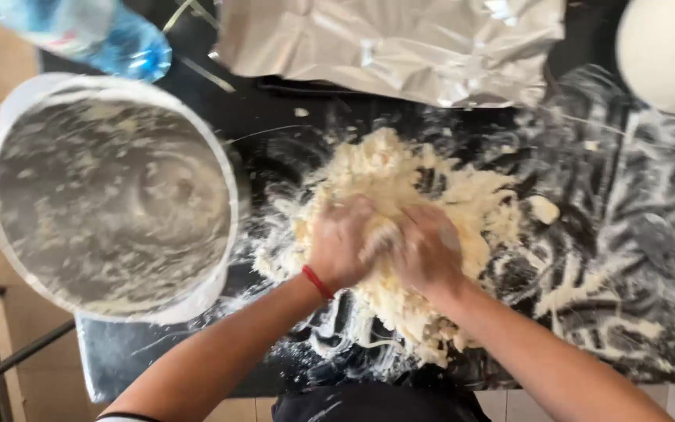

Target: Manually kneading dough on a countertop covered in flour.

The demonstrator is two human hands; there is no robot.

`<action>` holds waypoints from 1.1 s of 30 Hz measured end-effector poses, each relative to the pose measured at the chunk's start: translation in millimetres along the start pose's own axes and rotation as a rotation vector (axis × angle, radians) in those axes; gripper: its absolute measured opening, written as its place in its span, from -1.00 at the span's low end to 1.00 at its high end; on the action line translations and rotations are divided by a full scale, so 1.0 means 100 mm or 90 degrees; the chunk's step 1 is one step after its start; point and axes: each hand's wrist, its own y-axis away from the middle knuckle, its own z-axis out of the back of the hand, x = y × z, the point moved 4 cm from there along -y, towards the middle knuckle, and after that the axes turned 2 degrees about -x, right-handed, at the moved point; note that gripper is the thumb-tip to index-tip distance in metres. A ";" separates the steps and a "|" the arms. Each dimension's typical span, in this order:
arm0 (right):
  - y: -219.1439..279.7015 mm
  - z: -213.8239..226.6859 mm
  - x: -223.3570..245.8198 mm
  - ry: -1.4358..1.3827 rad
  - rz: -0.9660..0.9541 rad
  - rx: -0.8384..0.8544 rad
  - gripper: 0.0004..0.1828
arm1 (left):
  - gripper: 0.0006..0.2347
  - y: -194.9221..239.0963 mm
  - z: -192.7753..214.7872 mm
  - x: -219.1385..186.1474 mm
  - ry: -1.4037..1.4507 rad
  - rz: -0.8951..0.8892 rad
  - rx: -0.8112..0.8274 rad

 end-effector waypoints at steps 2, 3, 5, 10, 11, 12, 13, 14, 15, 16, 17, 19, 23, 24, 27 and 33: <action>-0.21 0.01 -0.04 0.028 -0.053 0.014 -0.51 | -0.44 -0.26 0.16 -0.03 -0.026 0.029 -0.029; -0.27 -0.14 -0.16 0.026 -0.051 0.002 -0.51 | -0.44 -0.33 0.01 0.12 -0.034 0.021 -0.032; -0.21 -0.46 -0.39 0.003 -0.078 0.080 -0.44 | -0.52 -0.30 -0.25 0.32 -0.297 0.003 -0.159; -0.30 -0.36 -0.34 0.126 0.011 -0.103 -0.46 | -0.61 -0.07 -0.60 0.69 -0.452 -0.127 -0.372; -0.43 -0.32 -0.32 0.200 0.086 -0.326 -0.55 | -0.59 -0.20 -0.53 0.77 -0.502 -0.185 -0.431; -0.47 0.10 -0.20 0.205 0.092 -0.352 -0.55 | -0.59 -0.26 -0.17 0.50 -0.511 -0.202 -0.450; -0.29 0.45 0.01 0.173 0.232 -0.386 -0.56 | -0.59 -0.16 0.06 0.23 -0.364 -0.211 -0.348; -0.10 0.76 0.19 0.139 0.372 -0.417 -0.56 | -0.57 -0.06 0.26 -0.02 -0.219 -0.217 -0.244; 0.17 0.35 0.06 0.139 0.363 -0.407 -0.56 | -0.57 0.06 0.31 -0.19 -0.211 -0.213 -0.234; 0.48 -0.04 -0.04 0.142 0.376 -0.449 -0.65 | -0.51 0.19 0.36 -0.37 -0.211 -0.266 -0.220; 0.69 -0.44 -0.10 0.140 0.396 -0.501 -0.63 | -0.44 0.28 0.50 -0.51 -0.223 -0.320 -0.211; 0.87 -0.04 0.11 0.116 0.362 -0.441 -0.69 | -0.48 0.50 0.35 -0.43 -0.196 -0.330 -0.214; 0.88 -0.25 0.07 0.101 0.252 -0.353 -0.76 | -0.50 0.66 0.22 -0.47 -0.173 -0.326 -0.239; 0.85 -0.09 0.15 0.100 0.249 -0.349 -0.76 | -0.50 0.70 0.18 -0.54 -0.171 -0.324 -0.236; 0.60 0.08 0.26 0.058 0.321 -0.334 -0.83 | -0.48 0.64 0.21 -0.71 -0.141 -0.291 -0.228; 0.29 0.48 -0.03 -0.530 -0.259 -0.219 -0.66 | -0.34 0.52 0.28 -0.80 -0.088 0.040 -0.066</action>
